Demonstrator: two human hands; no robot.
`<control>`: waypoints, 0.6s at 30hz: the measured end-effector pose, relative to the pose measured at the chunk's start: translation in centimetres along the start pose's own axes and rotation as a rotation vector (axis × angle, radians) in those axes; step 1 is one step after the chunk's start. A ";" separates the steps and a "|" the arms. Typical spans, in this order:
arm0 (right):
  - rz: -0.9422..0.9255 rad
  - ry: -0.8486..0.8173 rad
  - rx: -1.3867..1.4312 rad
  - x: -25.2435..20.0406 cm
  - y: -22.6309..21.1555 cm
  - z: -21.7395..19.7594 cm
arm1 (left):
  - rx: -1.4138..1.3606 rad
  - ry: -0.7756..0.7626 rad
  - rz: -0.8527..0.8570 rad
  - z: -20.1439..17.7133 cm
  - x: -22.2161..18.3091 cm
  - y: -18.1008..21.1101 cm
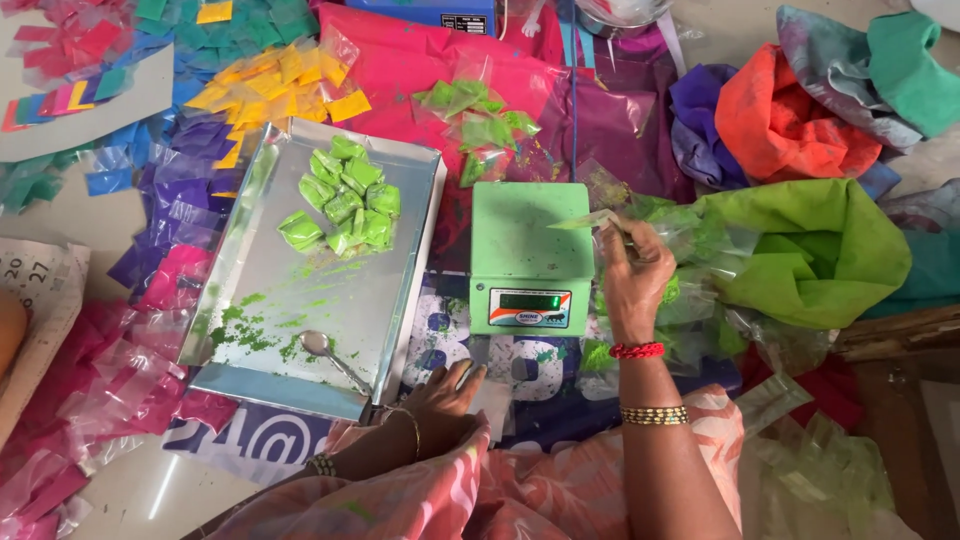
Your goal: Measure and package green powder into small plastic bags using a scale and a spoon.
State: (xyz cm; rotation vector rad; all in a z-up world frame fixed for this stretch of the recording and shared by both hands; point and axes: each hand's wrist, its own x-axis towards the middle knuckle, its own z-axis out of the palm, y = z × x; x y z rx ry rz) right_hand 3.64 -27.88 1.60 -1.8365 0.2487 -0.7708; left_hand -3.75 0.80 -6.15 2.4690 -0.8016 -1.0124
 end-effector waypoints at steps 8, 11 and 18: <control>0.057 -0.015 0.079 0.1 0.4 -0.6 | 0.008 -0.192 -0.031 1.7 1.3 -0.3; 0.061 -0.017 0.081 0.2 0.4 -0.7 | 0.009 -0.215 -0.053 1.1 1.1 0.3; 0.092 -0.035 0.169 0.3 0.8 -1.1 | 0.035 -0.122 -0.060 2.5 2.2 -0.1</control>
